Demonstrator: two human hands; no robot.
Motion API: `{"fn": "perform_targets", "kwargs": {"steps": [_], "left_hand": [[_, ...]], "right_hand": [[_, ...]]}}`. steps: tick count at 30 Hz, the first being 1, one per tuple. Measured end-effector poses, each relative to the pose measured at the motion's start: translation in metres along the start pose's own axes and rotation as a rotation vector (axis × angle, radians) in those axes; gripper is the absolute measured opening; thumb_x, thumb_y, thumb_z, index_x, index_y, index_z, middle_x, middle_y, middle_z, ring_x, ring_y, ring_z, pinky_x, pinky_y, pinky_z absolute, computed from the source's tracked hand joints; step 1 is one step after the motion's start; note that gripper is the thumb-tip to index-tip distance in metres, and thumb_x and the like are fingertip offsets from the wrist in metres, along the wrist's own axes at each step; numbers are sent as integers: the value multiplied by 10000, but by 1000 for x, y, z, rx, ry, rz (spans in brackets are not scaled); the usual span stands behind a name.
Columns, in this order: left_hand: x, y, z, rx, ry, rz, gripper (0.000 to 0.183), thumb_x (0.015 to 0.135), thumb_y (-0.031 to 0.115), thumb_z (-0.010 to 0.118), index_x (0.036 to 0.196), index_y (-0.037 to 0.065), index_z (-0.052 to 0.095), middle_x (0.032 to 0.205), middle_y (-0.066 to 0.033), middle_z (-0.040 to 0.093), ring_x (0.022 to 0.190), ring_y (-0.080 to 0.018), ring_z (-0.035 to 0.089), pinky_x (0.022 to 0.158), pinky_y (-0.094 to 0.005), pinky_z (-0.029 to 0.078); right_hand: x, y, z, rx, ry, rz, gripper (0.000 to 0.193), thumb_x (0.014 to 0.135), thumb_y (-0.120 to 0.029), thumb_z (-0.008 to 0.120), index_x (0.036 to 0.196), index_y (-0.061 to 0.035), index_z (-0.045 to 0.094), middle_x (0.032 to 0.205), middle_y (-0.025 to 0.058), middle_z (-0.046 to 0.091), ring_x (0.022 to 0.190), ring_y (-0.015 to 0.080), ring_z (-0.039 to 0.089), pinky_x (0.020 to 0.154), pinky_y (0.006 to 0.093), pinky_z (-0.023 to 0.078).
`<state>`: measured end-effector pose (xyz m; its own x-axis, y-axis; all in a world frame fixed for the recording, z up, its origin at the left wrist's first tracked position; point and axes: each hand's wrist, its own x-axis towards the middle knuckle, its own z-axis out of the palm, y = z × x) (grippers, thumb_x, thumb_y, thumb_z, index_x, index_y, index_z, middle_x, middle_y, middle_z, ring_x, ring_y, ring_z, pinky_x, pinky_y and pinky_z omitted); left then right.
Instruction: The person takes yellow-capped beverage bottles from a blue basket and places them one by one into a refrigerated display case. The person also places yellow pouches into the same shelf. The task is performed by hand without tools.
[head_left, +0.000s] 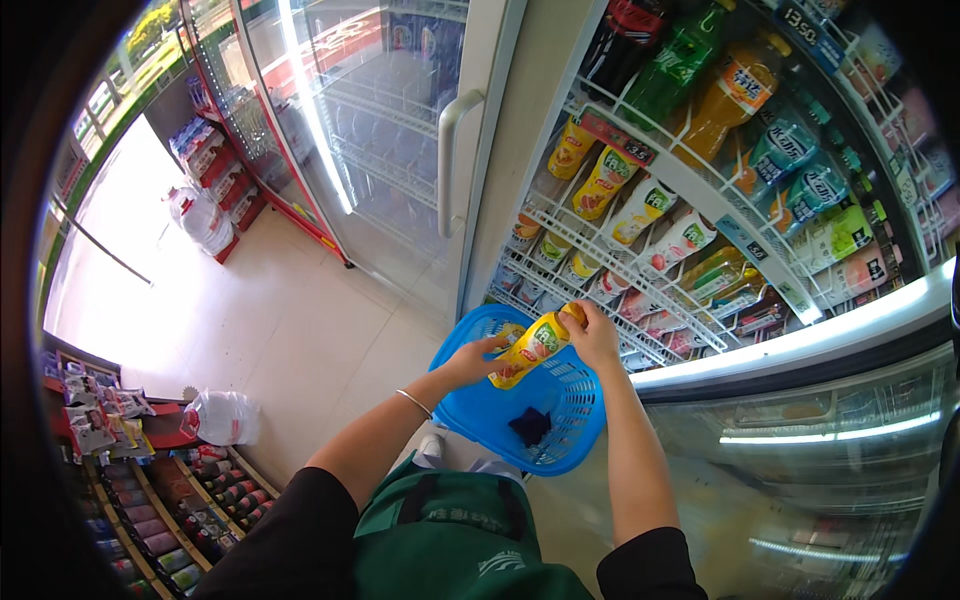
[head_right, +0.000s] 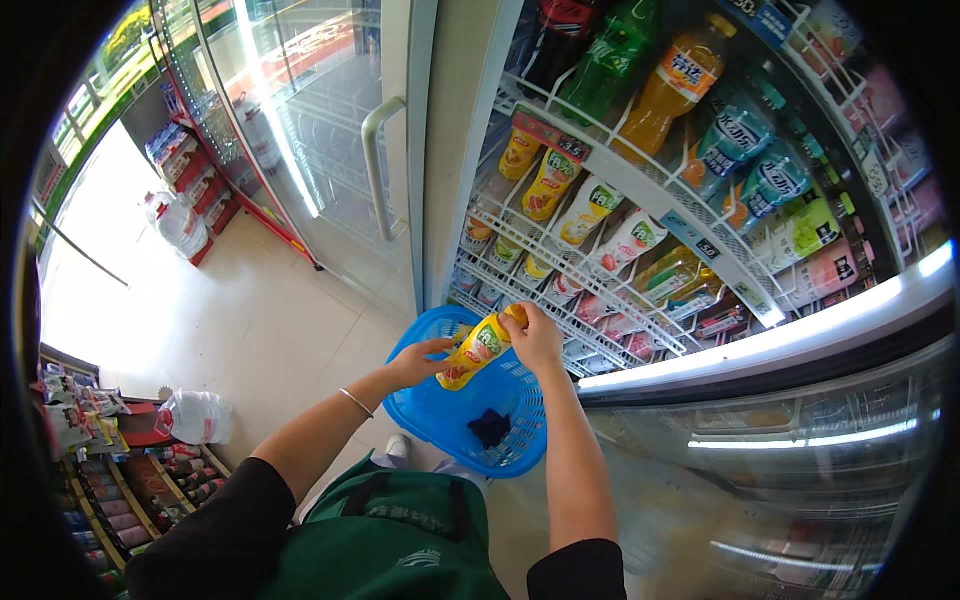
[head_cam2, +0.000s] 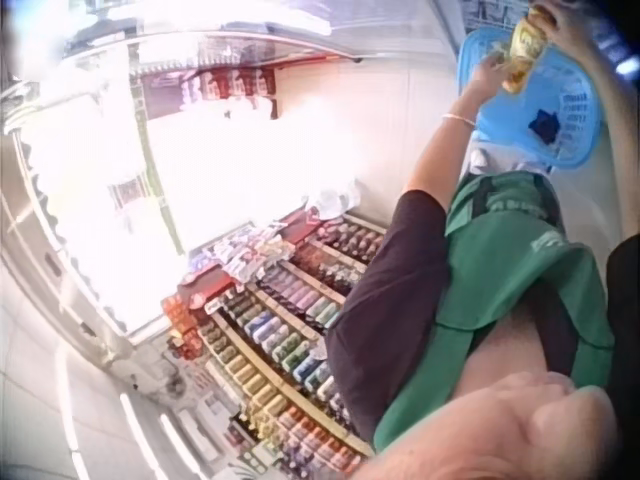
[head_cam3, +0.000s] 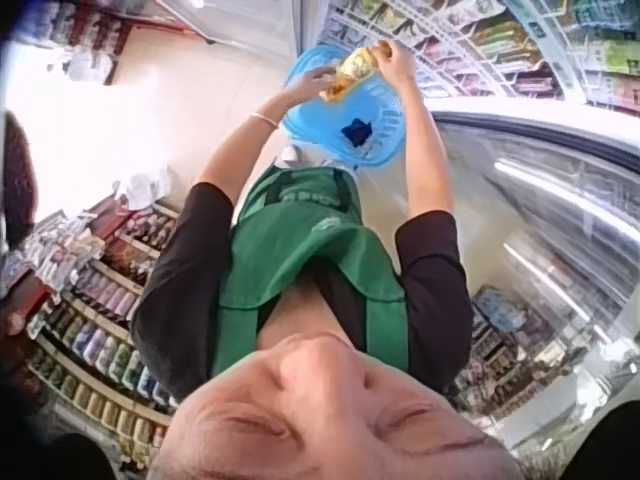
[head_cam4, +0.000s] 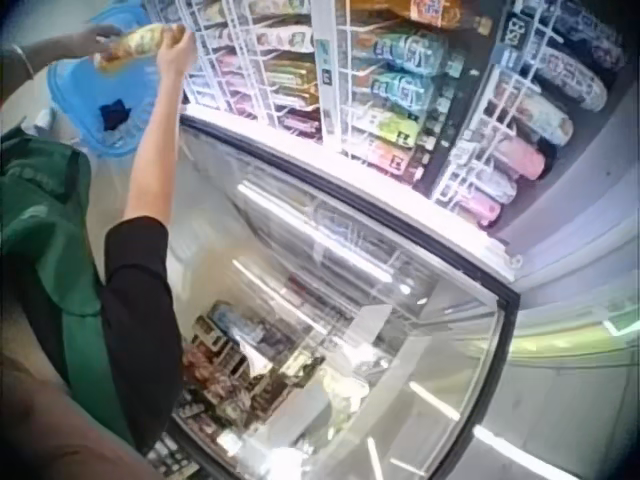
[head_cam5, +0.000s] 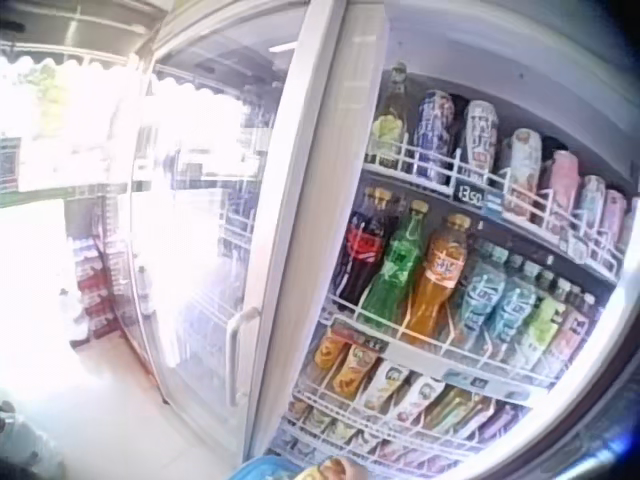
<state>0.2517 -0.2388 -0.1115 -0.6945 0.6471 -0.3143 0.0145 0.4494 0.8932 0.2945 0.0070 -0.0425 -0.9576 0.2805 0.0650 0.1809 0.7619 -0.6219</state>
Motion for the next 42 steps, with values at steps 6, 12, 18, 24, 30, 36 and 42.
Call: {"fn": "perform_targets", "kwargs": {"steps": [6,12,18,24,30,36,42], "left_hand": [[7,89,13,242,148,149,611,727,377,772,1214,81,551,1112,-150,636,998,-333,621,846,-422,507],[21,146,-3,178,371,400,569,769,308,748,1238,82,518,1105,-148,634,944,-340,635,790,-413,523],[71,190,-22,93,470,548,603,797,130,697,1341,88,439,1150,-165,616,954,-344,633,792,-417,523],[131,203,-42,68,529,574,589,808,103,694,1337,62,437,1022,-159,669,965,-338,643,805,-402,506],[156,202,-46,25,492,497,485,831,134,688,1256,40,473,978,-175,685,922,-343,661,750,-410,520],[178,182,-46,51,508,622,535,837,179,688,1293,51,437,925,-176,679,881,-389,643,731,-457,507],[188,176,-40,120,611,692,579,845,225,685,1326,56,411,881,-147,681,840,-383,645,707,-460,505]], "right_hand": [[-5,-56,-50,-45,182,-68,466,840,-445,669,1082,-50,621,999,155,681,853,324,673,724,398,538],[-7,-96,-86,133,298,-180,663,750,-275,814,1267,-29,479,1123,145,639,997,284,652,822,363,544],[28,-104,-92,190,452,-313,846,755,-262,795,1413,-58,304,1340,205,443,1190,387,515,946,440,478],[39,-90,-88,66,498,-344,755,841,-203,704,1439,-64,265,1395,233,340,1276,412,384,979,487,421],[28,-47,-71,49,472,-242,660,867,-198,684,1406,-54,333,1345,194,410,1183,346,491,947,433,457],[32,-36,-56,55,452,-235,647,878,-188,662,1417,-50,332,1359,210,408,1210,369,481,959,449,448],[50,-41,-47,39,426,-234,647,876,-183,632,1424,-44,316,1394,236,392,1250,428,439,969,482,437]]}}
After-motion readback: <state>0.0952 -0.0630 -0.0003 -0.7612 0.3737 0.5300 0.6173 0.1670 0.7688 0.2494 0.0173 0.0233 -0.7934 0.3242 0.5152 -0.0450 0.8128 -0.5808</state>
